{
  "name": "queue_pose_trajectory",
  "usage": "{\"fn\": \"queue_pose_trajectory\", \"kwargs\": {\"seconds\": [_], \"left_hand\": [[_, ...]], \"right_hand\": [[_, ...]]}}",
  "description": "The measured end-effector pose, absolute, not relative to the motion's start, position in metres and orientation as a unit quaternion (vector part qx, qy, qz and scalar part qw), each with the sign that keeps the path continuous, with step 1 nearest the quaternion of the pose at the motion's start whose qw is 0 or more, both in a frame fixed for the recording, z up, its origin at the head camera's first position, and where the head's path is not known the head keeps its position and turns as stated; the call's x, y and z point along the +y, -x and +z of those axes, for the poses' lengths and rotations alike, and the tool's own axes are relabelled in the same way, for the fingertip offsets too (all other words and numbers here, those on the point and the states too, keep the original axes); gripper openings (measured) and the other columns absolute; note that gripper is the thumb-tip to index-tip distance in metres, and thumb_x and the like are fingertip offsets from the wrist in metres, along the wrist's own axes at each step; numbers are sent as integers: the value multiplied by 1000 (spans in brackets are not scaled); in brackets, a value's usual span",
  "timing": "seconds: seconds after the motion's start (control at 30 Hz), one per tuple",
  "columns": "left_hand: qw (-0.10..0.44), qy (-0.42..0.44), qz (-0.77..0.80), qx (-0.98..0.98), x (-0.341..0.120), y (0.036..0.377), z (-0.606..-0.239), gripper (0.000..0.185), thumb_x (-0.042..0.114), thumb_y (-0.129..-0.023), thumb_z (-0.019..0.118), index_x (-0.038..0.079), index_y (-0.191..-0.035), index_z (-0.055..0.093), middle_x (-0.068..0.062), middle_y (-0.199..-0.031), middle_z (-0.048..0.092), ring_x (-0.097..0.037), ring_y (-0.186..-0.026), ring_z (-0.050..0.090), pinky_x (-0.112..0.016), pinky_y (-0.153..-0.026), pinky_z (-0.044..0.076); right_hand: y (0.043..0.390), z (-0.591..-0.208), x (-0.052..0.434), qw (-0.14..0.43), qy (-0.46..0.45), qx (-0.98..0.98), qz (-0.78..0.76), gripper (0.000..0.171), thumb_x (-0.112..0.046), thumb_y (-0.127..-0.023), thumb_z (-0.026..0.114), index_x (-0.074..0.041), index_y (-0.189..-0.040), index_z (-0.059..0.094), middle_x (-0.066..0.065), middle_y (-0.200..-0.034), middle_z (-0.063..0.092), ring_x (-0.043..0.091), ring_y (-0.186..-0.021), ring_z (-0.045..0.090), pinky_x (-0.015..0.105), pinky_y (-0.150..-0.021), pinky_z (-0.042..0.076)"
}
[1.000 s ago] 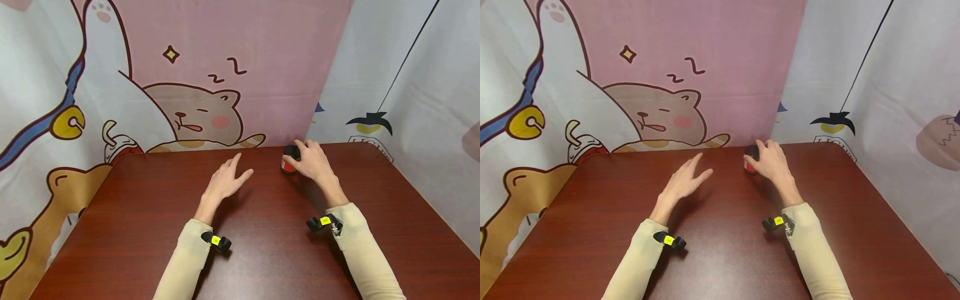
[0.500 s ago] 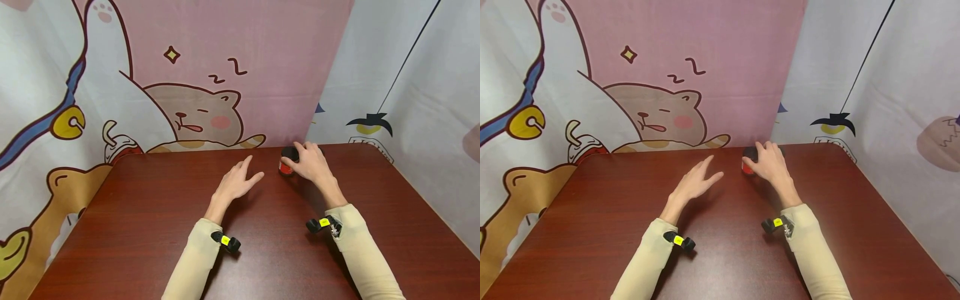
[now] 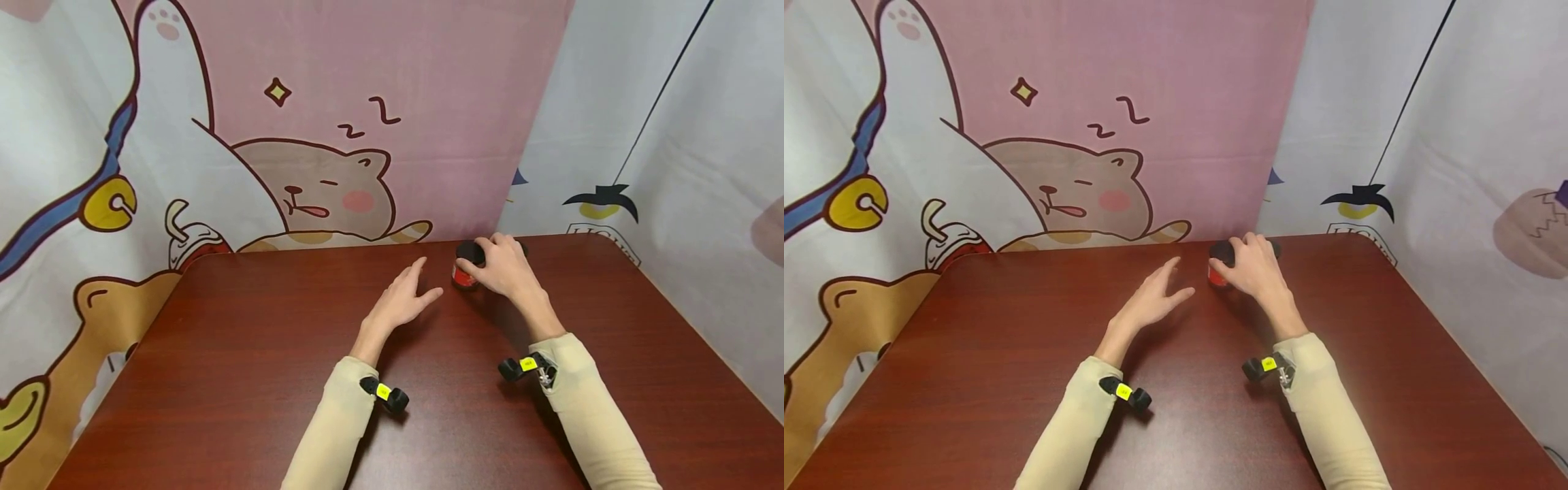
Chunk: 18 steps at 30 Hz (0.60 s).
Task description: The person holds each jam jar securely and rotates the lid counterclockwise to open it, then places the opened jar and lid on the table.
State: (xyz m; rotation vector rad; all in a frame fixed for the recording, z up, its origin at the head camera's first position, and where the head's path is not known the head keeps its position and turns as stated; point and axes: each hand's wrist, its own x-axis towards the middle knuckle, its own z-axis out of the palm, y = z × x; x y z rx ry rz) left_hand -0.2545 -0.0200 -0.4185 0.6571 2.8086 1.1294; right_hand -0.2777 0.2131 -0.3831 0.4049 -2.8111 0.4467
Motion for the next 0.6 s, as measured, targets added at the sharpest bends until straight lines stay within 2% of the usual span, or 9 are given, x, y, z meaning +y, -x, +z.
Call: {"fn": "queue_pose_trajectory", "kwargs": {"seconds": [0.33, 0.6], "left_hand": [[28, -212, 398, 892, -7, 259, -428, 77, 37, -98, 66, 7, -158, 27, -17, -152, 43, -28, -137, 47, -43, -111, 38], [29, -217, 431, 875, 4, 261, -430, 74, 30, -98, 68, 1, -155, 29, -22, -145, 47, -31, -128, 54, -41, -106, 44]], "right_hand": [[277, -380, 212, 122, -135, -970, 161, 66, -51, -91, 67, 7, -121, 62, 27, -111, 60, 43, -103, 54, 55, -83, 46], [278, -381, 212, 127, -151, -967, 160, 67, -50, -90, 68, 6, -125, 63, 25, -107, 65, 40, -96, 58, 51, -79, 48]]}}
